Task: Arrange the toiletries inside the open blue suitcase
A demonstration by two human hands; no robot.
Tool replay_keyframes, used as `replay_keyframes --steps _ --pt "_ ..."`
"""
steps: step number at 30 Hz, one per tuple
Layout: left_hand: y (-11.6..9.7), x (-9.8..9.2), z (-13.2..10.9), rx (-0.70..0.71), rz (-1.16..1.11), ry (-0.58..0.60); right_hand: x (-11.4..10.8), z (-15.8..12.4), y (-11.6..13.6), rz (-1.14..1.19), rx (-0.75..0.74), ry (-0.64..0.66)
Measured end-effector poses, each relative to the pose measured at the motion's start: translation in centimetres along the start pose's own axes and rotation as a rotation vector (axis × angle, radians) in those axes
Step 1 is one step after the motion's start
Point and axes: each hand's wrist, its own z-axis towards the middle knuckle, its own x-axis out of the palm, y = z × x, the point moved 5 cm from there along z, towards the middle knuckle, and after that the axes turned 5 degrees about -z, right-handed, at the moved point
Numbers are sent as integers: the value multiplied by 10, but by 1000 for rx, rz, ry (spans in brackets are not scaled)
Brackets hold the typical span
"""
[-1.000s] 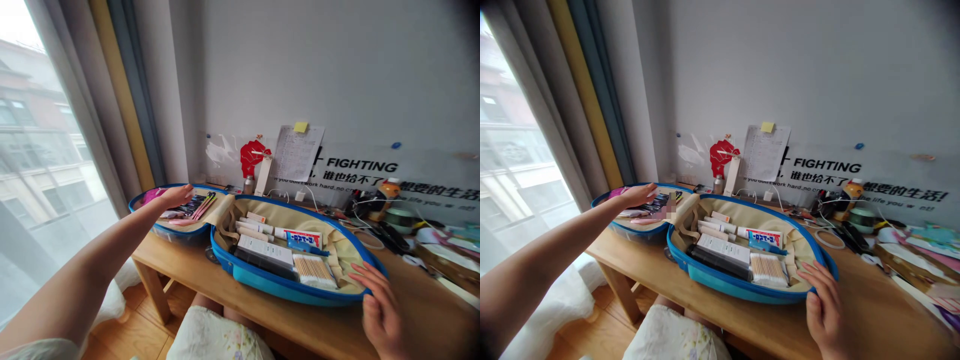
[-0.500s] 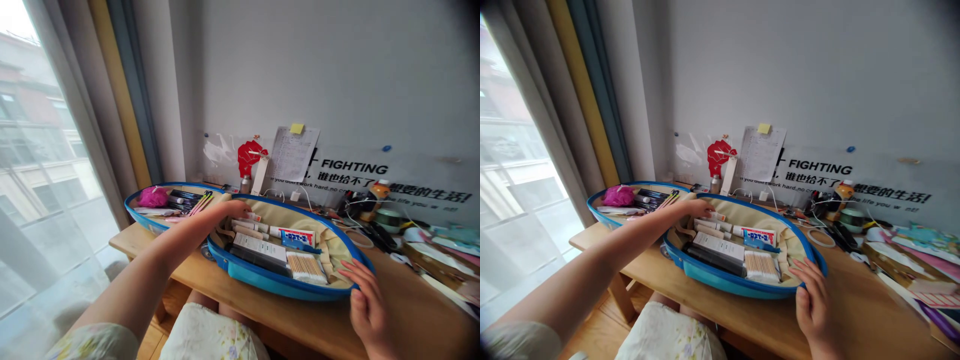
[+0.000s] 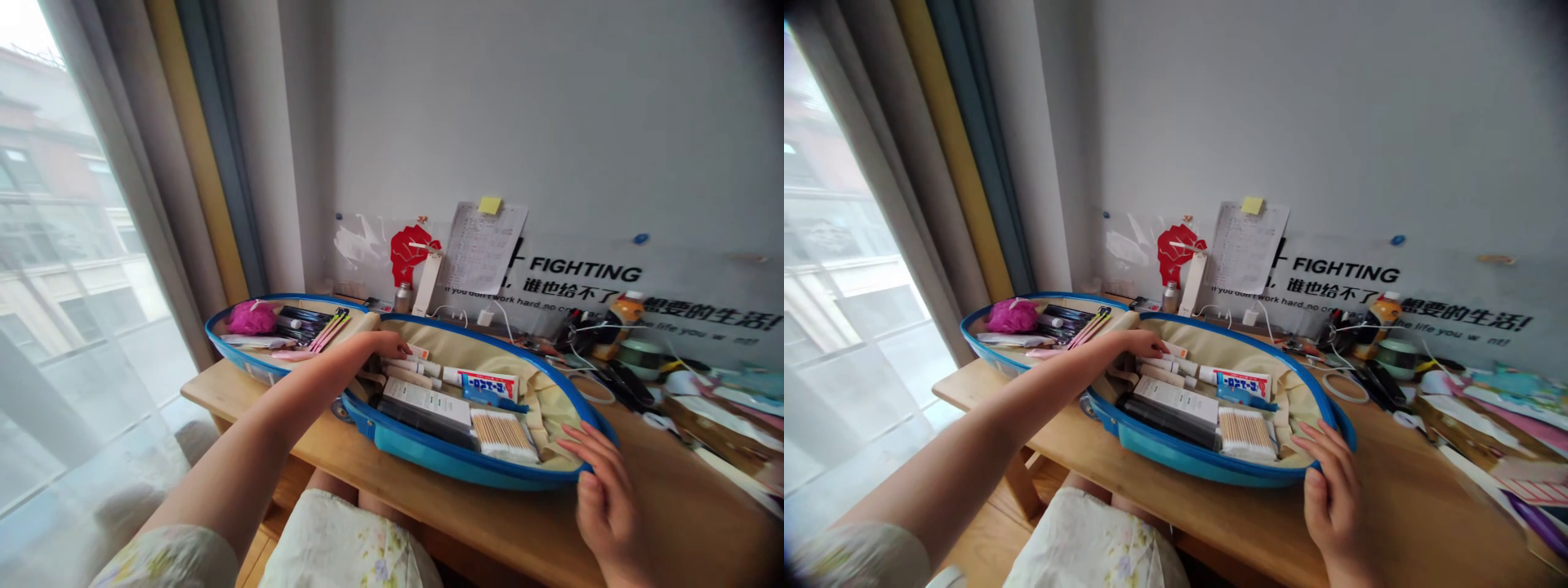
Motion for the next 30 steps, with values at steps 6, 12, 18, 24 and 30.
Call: replay_keyframes --steps 6,12,18,24,30 --pt "0 -1 0 -12 -4 -30 0 -1 -1 -6 21 -1" --pt "-4 -6 -3 -22 0 -69 0 -2 -3 -7 28 -1" --pt "-8 -22 -12 -29 0 -160 1 -2 -5 6 27 -20" --pt "25 -67 -44 -98 -41 -465 0 -1 -4 -5 16 -21" --pt "131 -87 -128 -613 330 -364 -1 -1 -4 -25 19 -7"
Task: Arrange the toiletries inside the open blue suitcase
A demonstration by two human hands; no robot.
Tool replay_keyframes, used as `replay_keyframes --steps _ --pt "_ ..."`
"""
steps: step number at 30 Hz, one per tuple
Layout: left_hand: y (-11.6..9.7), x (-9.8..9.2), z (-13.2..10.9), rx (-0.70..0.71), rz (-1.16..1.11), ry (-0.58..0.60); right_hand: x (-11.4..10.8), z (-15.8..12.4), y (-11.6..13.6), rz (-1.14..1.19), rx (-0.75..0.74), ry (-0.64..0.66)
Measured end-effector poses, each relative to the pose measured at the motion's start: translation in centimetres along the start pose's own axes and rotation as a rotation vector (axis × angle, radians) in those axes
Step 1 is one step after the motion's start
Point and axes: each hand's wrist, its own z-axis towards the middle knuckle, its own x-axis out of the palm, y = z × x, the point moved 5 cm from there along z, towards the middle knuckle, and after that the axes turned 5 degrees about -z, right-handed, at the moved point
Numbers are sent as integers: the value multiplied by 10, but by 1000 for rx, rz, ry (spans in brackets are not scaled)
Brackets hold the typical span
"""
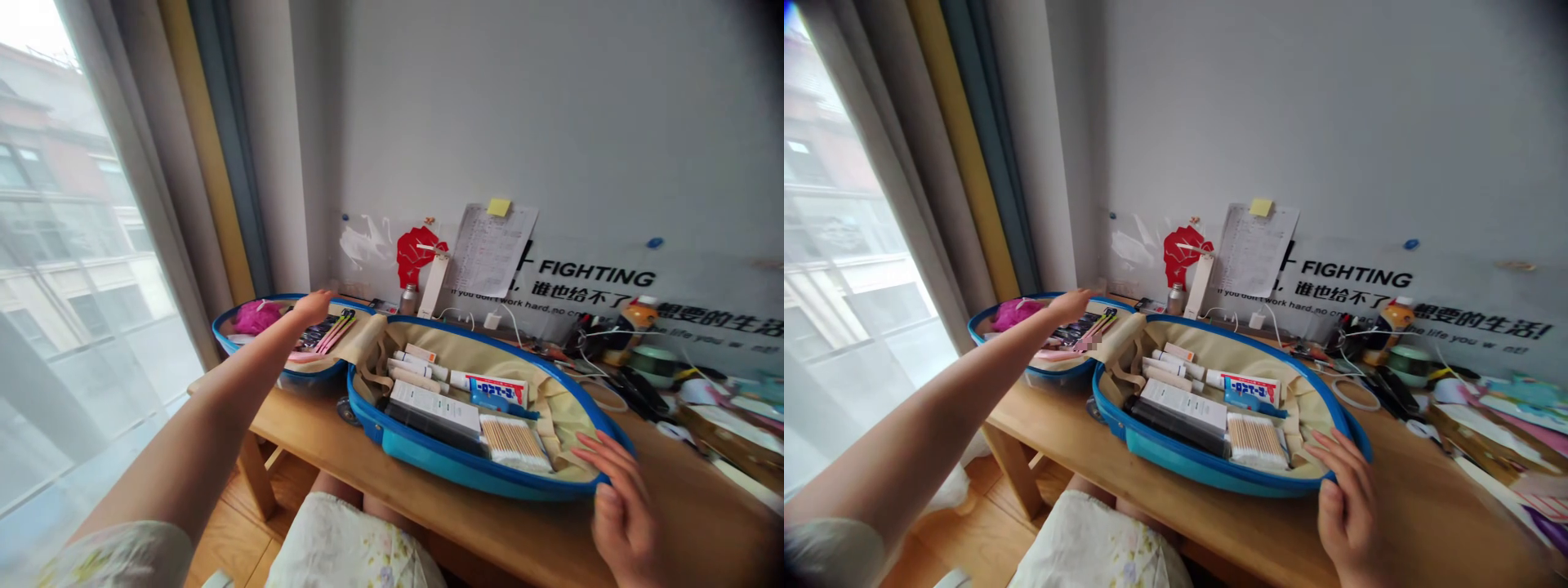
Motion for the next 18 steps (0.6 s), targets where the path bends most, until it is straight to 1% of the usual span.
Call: replay_keyframes --steps 2,3,4,6,9,13,16,18 --pt "37 12 -9 -62 66 84 0 0 0 -12 3 11" --pt "51 18 -13 -79 84 118 0 1 -1 -15 5 14" --pt "62 23 -15 -89 102 148 0 1 -1 -18 5 13" --pt "75 33 -16 -87 131 194 0 1 0 -23 -7 7" --pt "76 43 -10 -53 156 223 1 1 1 -24 -35 -6" --pt "67 50 -1 -44 167 199 1 0 1 -18 -32 -5" --pt "62 49 -4 -59 157 152 1 -1 1 -9 -32 2" --pt "58 43 -9 -67 142 106 1 -1 1 0 -33 4"
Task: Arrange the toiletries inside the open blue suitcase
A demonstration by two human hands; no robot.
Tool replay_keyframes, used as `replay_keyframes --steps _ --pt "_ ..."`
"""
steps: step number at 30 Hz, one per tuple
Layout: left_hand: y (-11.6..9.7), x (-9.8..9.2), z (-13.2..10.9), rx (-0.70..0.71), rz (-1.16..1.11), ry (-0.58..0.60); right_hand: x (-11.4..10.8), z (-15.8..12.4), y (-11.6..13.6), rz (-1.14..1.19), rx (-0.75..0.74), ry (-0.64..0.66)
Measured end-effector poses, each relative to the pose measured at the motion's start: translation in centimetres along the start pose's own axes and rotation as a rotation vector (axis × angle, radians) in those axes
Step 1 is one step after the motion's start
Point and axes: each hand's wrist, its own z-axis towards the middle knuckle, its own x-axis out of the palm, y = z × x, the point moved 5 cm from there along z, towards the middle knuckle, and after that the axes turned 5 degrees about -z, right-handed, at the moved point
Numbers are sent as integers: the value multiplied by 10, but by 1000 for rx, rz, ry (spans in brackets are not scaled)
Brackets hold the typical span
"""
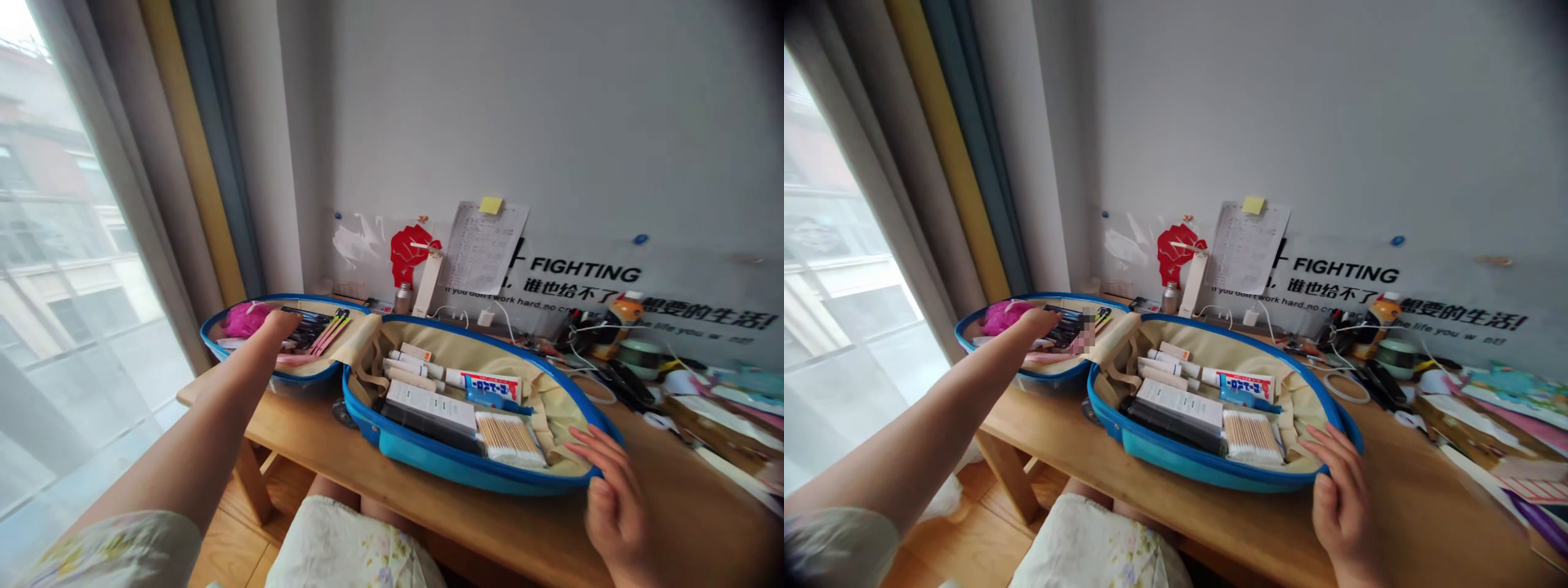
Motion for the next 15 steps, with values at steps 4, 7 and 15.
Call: replay_keyframes --steps 4,7,15 --pt "-12 -30 -8 -12 -51 -131 0 1 0 4 12 2" --pt "-40 -65 -8 14 -176 -294 0 2 0 4 26 -14" --pt "-182 -84 -7 319 -853 -194 2 -2 -1 19 12 -8"
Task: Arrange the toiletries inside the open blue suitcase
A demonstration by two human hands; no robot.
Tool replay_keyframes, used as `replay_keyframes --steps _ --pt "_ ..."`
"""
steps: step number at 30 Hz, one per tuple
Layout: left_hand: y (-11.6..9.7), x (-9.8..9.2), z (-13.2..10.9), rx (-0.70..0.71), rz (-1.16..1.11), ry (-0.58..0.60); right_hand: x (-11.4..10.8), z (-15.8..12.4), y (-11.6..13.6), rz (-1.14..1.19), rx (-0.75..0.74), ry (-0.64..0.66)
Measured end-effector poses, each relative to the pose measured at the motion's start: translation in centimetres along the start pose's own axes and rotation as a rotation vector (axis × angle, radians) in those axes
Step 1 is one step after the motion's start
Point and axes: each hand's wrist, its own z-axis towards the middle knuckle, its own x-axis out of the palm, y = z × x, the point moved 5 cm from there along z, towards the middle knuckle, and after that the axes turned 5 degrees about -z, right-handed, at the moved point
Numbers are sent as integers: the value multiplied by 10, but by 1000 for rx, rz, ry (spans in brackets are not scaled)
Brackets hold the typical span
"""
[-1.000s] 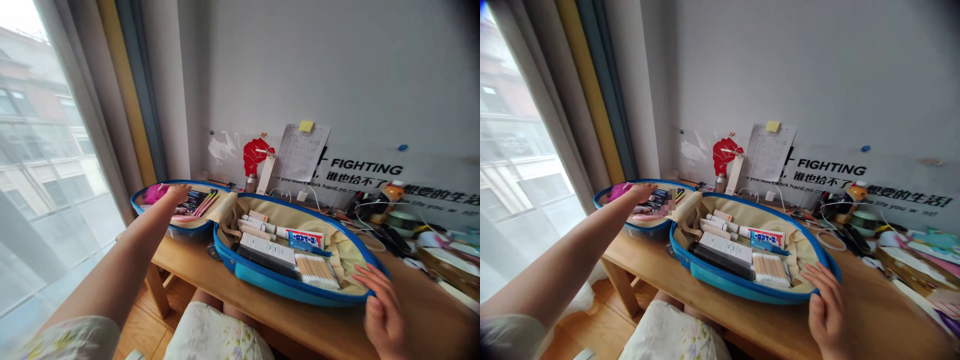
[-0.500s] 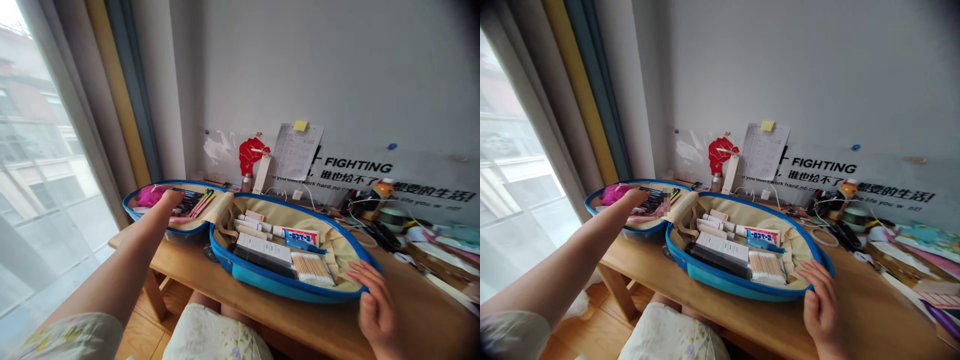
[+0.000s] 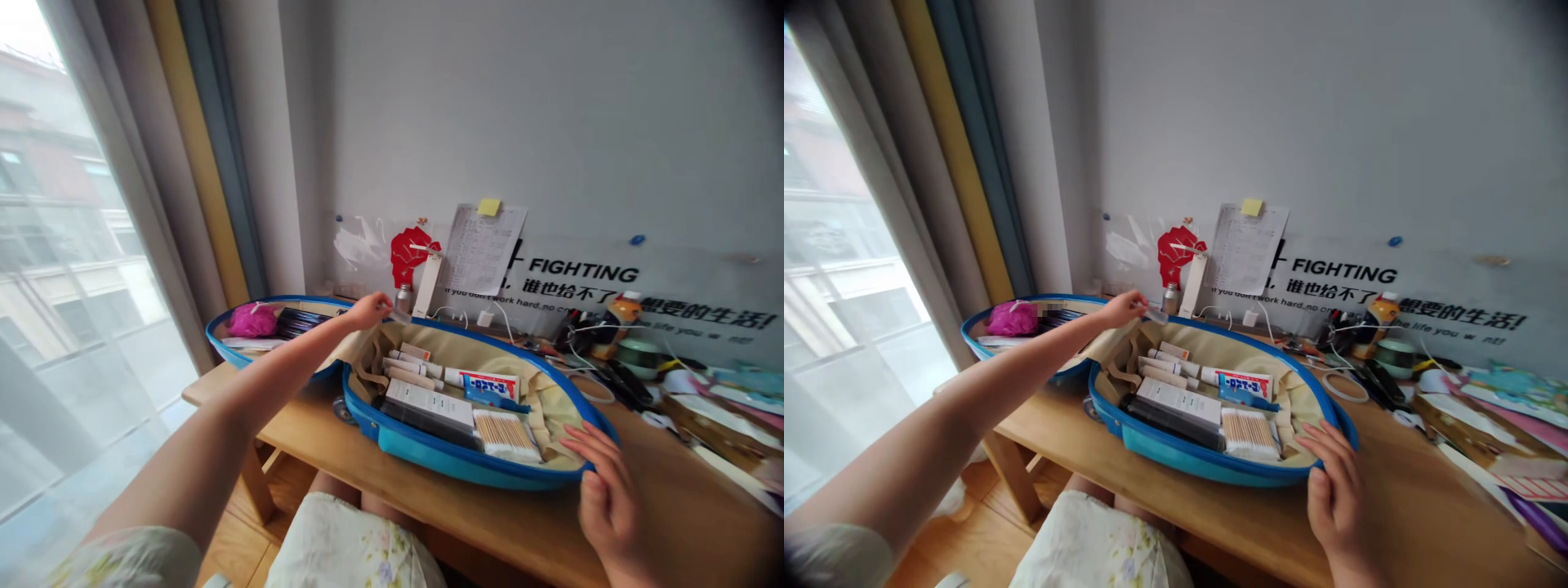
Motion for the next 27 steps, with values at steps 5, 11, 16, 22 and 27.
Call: replay_keyframes --steps 5,11,16,22,27 --pt "-15 57 -1 30 30 176 0 0 -1 7 8 -4" --pt "-12 73 -3 59 134 272 0 2 2 14 -3 -5" --pt "-11 78 -5 104 223 316 0 1 1 12 -4 0" --pt "-11 84 -8 140 325 365 -1 3 2 5 -3 -9" --pt "-16 85 -13 228 460 352 0 2 0 15 4 -18"
